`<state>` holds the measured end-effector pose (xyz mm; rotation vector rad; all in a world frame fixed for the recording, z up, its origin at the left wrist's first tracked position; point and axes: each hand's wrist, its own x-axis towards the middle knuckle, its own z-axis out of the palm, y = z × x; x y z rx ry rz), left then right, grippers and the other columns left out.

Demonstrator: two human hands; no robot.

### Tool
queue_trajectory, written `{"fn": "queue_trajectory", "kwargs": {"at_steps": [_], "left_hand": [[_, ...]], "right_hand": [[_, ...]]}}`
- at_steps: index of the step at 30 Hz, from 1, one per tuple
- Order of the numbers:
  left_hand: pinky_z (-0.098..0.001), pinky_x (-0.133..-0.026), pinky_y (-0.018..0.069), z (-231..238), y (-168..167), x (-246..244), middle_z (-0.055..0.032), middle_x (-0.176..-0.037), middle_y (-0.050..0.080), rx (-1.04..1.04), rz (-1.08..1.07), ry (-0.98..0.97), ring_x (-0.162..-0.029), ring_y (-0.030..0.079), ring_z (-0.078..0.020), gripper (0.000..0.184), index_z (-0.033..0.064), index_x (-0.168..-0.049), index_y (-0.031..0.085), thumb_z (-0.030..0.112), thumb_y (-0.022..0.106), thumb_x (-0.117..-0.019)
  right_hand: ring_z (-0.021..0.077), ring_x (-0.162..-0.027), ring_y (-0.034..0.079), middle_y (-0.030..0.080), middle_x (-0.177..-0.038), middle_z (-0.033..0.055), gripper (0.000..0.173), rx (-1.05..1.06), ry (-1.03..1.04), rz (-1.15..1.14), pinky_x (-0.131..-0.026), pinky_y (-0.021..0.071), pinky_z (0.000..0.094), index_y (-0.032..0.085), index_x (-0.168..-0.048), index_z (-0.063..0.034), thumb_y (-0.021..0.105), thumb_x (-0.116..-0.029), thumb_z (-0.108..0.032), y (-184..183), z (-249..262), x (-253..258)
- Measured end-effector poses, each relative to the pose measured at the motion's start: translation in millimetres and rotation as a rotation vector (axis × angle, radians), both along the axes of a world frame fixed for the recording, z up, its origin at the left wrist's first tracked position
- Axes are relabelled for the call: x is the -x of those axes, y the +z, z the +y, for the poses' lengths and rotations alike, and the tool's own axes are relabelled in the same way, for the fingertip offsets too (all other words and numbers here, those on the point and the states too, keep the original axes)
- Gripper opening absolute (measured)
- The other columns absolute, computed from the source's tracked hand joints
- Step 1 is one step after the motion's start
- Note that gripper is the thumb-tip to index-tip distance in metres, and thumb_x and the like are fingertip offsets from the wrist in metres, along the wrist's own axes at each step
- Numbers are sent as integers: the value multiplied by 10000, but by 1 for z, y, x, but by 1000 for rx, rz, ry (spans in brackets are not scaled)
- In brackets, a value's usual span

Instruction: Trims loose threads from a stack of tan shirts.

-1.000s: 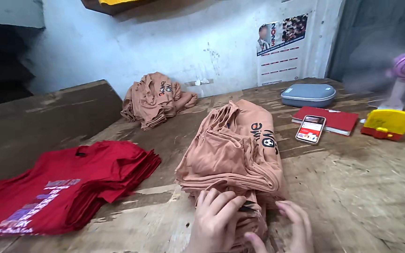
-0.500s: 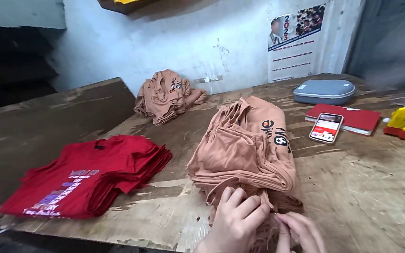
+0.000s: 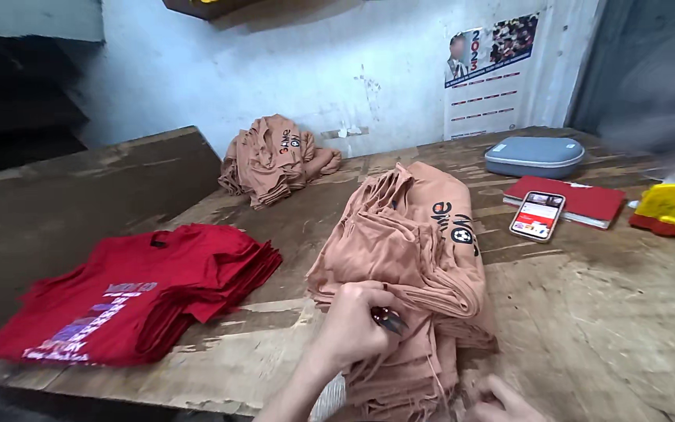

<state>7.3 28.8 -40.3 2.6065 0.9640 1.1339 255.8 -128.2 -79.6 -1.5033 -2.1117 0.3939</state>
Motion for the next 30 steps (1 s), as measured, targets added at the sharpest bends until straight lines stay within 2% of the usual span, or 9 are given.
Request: {"fn": "queue_trajectory", "kwargs": {"at_steps": [3,5,8,11,16,19,23,27,30], "left_hand": [[-388,-734,583,-19,10,-15,39,-903,723,145,93,183,-838,686,-104,180,212,-942,775,291,678,-812],[-447,-786,580,-27,16,-29,17,-955,729,192,168,318,-894,698,-159,195,193,-993,738,137,652,-827],[-444,-640,591,-26,1,-44,9,-840,723,-70,83,446,-762,717,-181,151,181,-874,742,70,705,-778],[-378,-539,558,-13,-34,-31,-24,-737,633,-363,-16,252,-642,653,-183,59,154,-839,723,105,699,-818],[-347,-812,594,-21,-50,17,42,-915,760,69,-10,-141,-813,685,-55,315,220,-1150,787,376,767,-877],[-338,-872,586,-23,-55,20,94,-909,774,76,-43,-168,-852,702,-18,132,239,-971,807,314,793,-864],[-294,-859,580,-22,-41,14,67,-903,753,106,-146,-168,-874,694,-41,108,171,-948,775,140,675,-923],[-247,-787,565,-27,-17,19,11,-928,712,204,-163,-274,-846,654,-49,163,92,-972,734,186,609,-1017],[-335,-827,569,-33,-23,24,-23,-891,730,241,2,-262,-835,680,-104,111,69,-989,743,128,671,-929]], "right_hand": [[280,-1015,707,745,-1098,100,322,-186,-113,-8,-871,583,483,808,-960,-136,729,-935,-448,12,2,4],[209,-983,689,723,-1059,81,261,-465,-178,147,-838,595,385,806,-943,-155,750,-928,-410,5,23,27],[204,-940,667,708,-1050,62,138,-709,-228,84,-767,572,360,808,-907,-223,723,-895,-332,-22,62,44],[142,-965,624,674,-961,20,84,-531,-95,312,-849,544,300,817,-843,-207,774,-889,-263,-22,53,30],[271,-1029,692,761,-1051,51,200,25,204,17,-929,498,555,823,-920,-159,748,-927,-344,-4,18,-12],[239,-948,688,746,-978,56,372,-214,-23,106,-859,531,495,772,-818,-126,751,-908,-486,-7,20,5],[251,-894,688,705,-1022,106,478,-589,-320,161,-745,580,450,734,-940,-99,762,-845,-567,-11,51,54],[225,-777,694,684,-985,131,298,-796,-349,110,-604,594,353,734,-984,-60,735,-711,-179,-13,80,60],[214,-903,710,718,-965,114,99,-588,-16,128,-770,618,334,776,-935,-83,694,-907,-35,0,49,34]]}}
